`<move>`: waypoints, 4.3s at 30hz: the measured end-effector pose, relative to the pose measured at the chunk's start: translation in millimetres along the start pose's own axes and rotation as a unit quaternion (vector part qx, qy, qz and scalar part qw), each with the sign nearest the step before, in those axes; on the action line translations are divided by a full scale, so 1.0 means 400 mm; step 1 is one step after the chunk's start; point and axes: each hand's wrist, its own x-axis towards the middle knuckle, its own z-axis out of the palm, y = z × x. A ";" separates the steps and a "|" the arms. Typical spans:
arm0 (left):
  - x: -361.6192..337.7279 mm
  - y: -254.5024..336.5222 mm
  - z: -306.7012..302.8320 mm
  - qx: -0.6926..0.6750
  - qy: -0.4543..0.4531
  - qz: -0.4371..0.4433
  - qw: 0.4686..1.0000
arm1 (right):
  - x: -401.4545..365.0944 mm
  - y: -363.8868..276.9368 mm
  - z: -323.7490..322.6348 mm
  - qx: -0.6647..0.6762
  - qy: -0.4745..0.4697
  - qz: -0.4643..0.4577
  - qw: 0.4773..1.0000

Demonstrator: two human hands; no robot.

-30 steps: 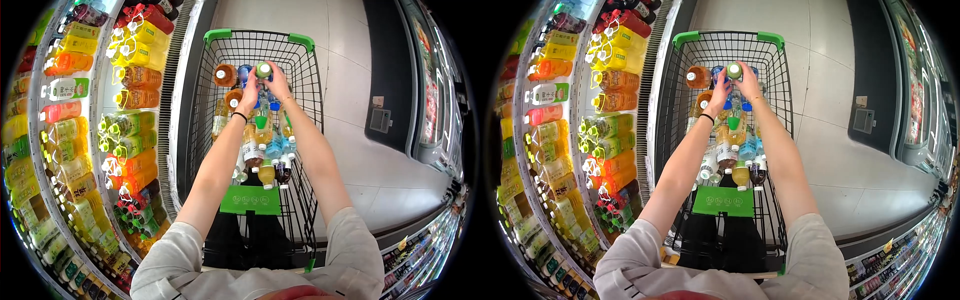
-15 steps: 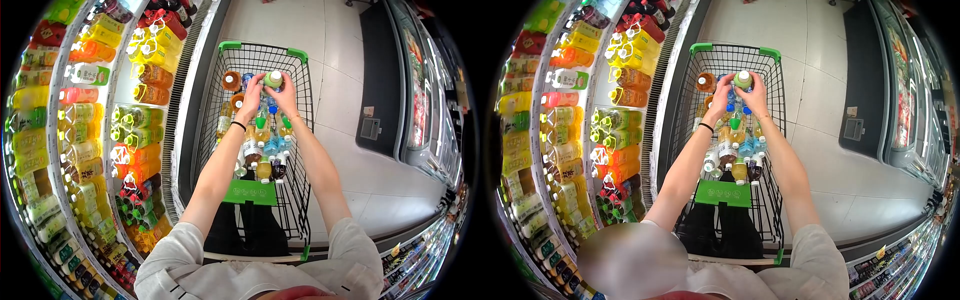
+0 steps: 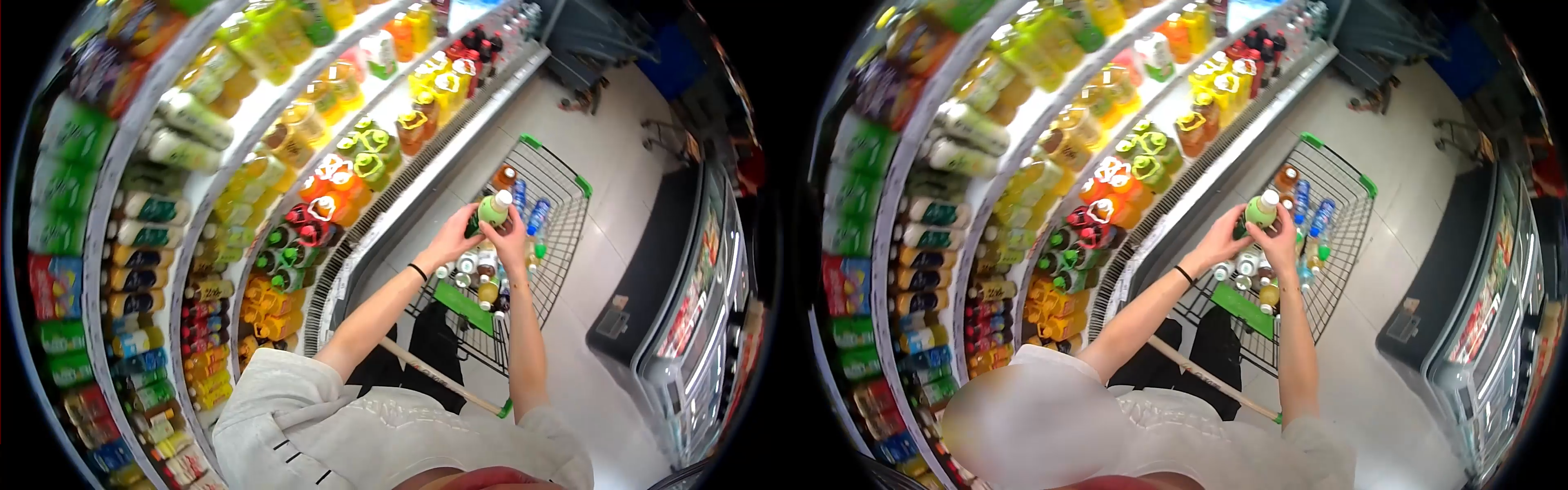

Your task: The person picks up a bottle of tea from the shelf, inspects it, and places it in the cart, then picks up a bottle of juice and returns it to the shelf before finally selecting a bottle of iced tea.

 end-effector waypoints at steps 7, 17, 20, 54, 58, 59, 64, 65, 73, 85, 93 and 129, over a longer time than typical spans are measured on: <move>-0.359 0.086 -0.358 0.066 0.179 -0.018 0.981 | -0.146 -0.120 0.473 -0.107 -0.126 -0.078 0.983; -0.638 0.137 -0.705 0.124 0.415 0.005 0.901 | -0.250 -0.229 1.009 -0.131 -0.223 -0.160 0.953; -0.657 0.198 -0.811 0.154 0.470 0.010 0.869 | -0.250 -0.332 1.126 -0.170 -0.226 -0.239 0.929; -0.500 0.199 -1.162 0.144 0.531 0.067 0.832 | -0.003 -0.428 1.605 -0.266 -0.160 -0.398 0.864; -0.490 0.189 -1.151 0.224 0.525 0.065 0.818 | 0.018 -0.419 1.611 -0.269 -0.194 -0.397 0.856; -0.487 0.185 -1.143 0.223 0.523 0.063 0.820 | 0.018 -0.415 1.611 -0.264 -0.196 -0.414 0.849; -0.470 0.195 -1.142 0.289 0.508 0.073 0.808 | 0.014 -0.411 1.629 -0.287 -0.208 -0.398 0.846; -0.468 0.197 -1.141 0.289 0.506 0.073 0.809 | 0.014 -0.409 1.638 -0.298 -0.210 -0.389 0.846; -0.438 0.123 -1.156 0.144 0.511 0.180 0.828 | 0.031 -0.382 1.698 -0.335 -0.193 -0.384 0.838; -0.435 0.080 -1.217 0.195 0.405 0.064 0.891 | 0.074 -0.347 1.730 -0.350 -0.195 -0.356 0.844; -0.422 0.074 -1.231 0.126 0.441 0.093 0.884 | 0.086 -0.337 1.750 -0.338 -0.204 -0.321 0.860; -0.725 -0.109 -0.291 0.261 -0.312 0.220 0.887 | -1.015 0.070 0.215 -0.654 0.006 0.069 0.754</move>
